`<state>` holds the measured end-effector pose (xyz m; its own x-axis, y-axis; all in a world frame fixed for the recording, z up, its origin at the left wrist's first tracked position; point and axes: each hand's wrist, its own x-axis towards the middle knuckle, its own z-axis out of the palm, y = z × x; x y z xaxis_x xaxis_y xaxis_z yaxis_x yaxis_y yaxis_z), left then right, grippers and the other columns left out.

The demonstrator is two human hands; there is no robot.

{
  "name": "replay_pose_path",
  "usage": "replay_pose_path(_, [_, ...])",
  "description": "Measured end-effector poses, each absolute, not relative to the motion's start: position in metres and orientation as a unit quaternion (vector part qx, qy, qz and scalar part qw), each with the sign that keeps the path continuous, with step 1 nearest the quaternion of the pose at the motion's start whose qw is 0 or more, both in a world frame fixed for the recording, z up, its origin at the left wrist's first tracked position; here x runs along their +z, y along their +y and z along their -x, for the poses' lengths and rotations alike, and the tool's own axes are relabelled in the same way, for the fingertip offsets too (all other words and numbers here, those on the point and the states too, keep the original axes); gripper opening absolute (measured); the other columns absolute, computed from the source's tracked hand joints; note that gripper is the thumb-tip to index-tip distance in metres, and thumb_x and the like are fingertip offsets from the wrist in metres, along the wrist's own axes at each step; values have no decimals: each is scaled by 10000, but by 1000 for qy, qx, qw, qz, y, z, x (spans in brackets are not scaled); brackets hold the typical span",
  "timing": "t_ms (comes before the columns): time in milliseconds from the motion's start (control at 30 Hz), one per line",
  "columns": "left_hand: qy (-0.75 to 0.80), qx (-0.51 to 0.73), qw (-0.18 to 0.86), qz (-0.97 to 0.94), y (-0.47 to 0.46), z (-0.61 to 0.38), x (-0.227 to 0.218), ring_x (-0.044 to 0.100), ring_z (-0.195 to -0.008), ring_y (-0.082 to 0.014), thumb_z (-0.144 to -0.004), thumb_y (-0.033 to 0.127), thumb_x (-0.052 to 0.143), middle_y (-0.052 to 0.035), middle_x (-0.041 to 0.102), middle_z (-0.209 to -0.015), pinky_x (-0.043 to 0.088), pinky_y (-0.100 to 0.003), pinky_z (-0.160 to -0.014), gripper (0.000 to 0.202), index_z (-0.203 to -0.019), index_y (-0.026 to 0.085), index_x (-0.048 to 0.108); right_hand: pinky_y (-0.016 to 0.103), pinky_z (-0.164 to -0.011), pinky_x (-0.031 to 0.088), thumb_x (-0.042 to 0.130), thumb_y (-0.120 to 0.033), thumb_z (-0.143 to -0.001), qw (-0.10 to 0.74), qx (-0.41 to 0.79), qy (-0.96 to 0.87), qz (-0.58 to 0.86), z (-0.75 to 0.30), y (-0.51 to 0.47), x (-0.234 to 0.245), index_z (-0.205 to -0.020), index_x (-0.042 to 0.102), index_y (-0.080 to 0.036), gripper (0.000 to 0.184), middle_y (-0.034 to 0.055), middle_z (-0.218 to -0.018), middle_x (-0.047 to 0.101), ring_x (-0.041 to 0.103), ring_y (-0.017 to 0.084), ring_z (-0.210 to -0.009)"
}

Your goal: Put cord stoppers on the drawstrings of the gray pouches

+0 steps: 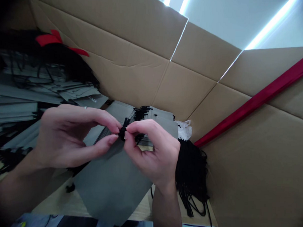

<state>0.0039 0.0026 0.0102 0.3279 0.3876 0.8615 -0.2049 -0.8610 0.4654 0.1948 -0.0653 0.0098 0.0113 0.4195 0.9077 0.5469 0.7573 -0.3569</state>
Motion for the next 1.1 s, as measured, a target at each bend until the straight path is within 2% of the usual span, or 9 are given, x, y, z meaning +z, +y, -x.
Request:
replay_pose_path(133, [63, 572, 207, -791, 5, 2, 10, 819, -782, -145, -908, 88, 828, -1, 874, -953, 639, -245, -670, 160, -1006, 213, 810, 310, -786, 636, 782, 15, -884, 624, -54, -699, 345, -197, -65, 9, -1007, 813, -241, 287, -27, -916, 815, 775, 155, -846])
replay_pose_path(300, [79, 581, 81, -806, 2, 4, 9, 834, -783, -133, -953, 139, 824, 35, 881, -967, 633, -237, -685, 137, -1035, 246, 798, 302, -809, 645, 783, 22, -879, 624, -57, -699, 344, -196, -66, 9, -1022, 818, -239, 300, -32, -923, 819, 781, 151, -861])
replay_pose_path(500, [81, 572, -43, -815, -1, 6, 6, 853, -897, -125, -998, 126, 816, 13, 884, -1085, 678, -194, -871, 145, -1104, 217, 779, 272, -813, 647, 799, 14, -880, 633, -43, -687, 355, -195, -65, 7, -1031, 828, -245, 300, -43, -913, 821, 784, 135, -865])
replay_pose_path(600, [85, 579, -57, -809, 0, 5, 5, 859, -885, -147, -993, 130, 824, 3, 885, -1067, 692, -213, -861, 141, -1088, 226, 781, 214, -783, 655, 810, 8, -883, 638, -17, -679, 363, -196, -65, 8, -1032, 831, -248, 297, -49, -926, 828, 784, 109, -835])
replay_pose_path(700, [86, 586, -24, -805, 2, 5, 6, 859, -878, -149, -994, 135, 817, 15, 888, -1048, 685, -216, -820, 140, -1088, 234, 788, 142, -723, 654, 819, -9, -890, 646, 35, -670, 364, -197, -65, 10, -1017, 835, -248, 272, -51, -923, 830, 780, 80, -783])
replay_pose_path(833, [59, 585, 20, -809, 4, 7, 10, 848, -845, -125, -996, 142, 821, 26, 883, -1013, 667, -185, -770, 133, -1094, 223, 781, 118, -719, 666, 826, -16, -879, 658, 104, -658, 350, -197, -63, 14, -997, 846, -245, 258, -39, -925, 835, 800, 83, -786])
replay_pose_path(1000, [68, 596, -61, -798, 4, 7, 6, 846, -889, -124, -955, 81, 869, -8, 878, -1072, 682, -179, -879, 181, -1078, 191, 795, 128, -697, 664, 837, -31, -886, 646, 134, -659, 362, -198, -64, 13, -981, 845, -250, 238, -36, -902, 831, 785, 88, -756])
replay_pose_path(1100, [63, 600, -102, -791, 2, 6, 2, 833, -873, -140, -955, 81, 870, -33, 865, -1052, 695, -208, -840, 175, -1080, 173, 790, 122, -680, 644, 828, -44, -907, 630, 119, -667, 380, -197, -67, 13, -986, 838, -252, 224, -43, -887, 825, 769, 80, -739])
